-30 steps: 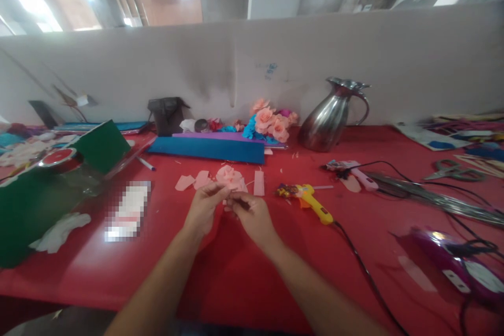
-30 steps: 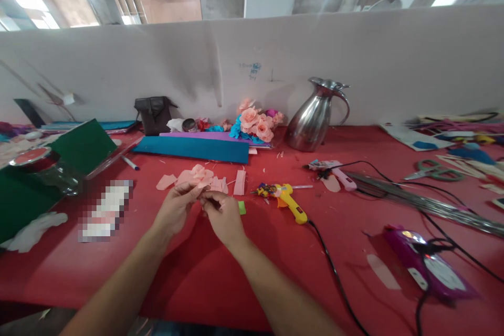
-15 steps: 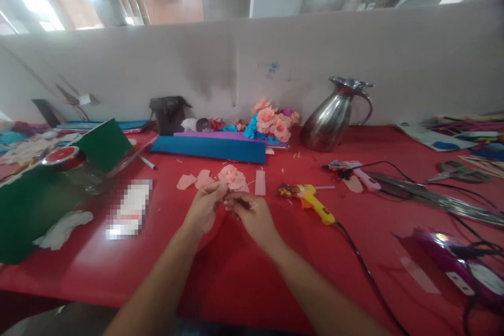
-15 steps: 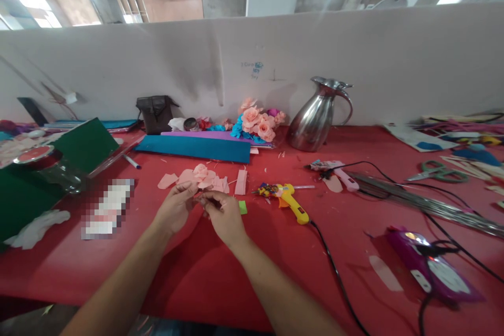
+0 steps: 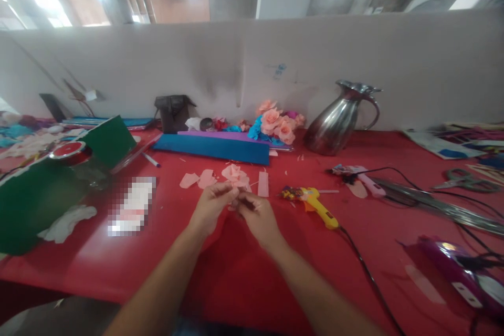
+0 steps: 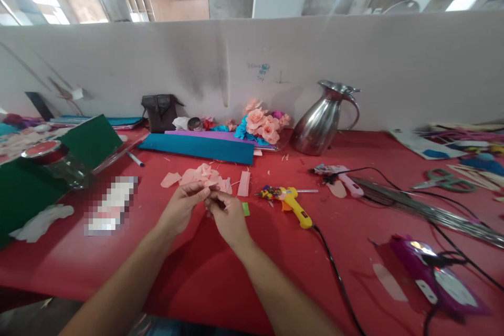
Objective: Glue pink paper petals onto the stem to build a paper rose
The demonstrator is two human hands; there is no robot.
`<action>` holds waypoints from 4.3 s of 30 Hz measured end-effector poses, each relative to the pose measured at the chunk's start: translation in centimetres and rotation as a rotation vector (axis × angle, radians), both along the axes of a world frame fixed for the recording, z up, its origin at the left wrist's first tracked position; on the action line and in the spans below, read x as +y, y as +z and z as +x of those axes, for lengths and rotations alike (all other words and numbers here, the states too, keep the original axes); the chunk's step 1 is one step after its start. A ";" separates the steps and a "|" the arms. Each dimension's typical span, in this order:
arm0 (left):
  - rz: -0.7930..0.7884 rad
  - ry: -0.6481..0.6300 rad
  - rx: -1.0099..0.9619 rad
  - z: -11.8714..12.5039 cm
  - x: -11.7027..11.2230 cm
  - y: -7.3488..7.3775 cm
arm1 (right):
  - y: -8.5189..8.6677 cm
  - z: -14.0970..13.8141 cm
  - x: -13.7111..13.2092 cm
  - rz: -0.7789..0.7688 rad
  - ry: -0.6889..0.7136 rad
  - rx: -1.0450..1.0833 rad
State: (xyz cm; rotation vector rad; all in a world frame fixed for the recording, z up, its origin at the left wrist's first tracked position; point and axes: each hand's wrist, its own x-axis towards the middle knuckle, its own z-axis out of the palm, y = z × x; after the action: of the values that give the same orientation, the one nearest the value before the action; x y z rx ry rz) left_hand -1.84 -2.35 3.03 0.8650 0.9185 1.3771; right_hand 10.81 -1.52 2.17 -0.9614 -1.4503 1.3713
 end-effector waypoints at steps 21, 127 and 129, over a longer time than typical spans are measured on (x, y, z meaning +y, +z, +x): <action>0.320 0.150 0.368 0.0 0.4 -0.7 | 2.2 2.8 2.1 -0.217 -0.040 0.250; -0.299 -0.234 0.409 -0.7 -0.1 0.0 | 1.0 10.6 0.0 0.603 -0.506 -1.177; -0.275 -0.338 0.454 -0.8 -0.3 0.2 | 0.8 13.3 1.7 0.321 -0.527 -1.293</action>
State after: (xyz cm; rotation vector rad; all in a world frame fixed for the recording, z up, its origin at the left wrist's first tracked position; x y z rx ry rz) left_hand -2.67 -2.64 3.27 1.0826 1.2085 0.7525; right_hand 24.15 0.18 2.94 -1.9685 -1.9609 -0.0179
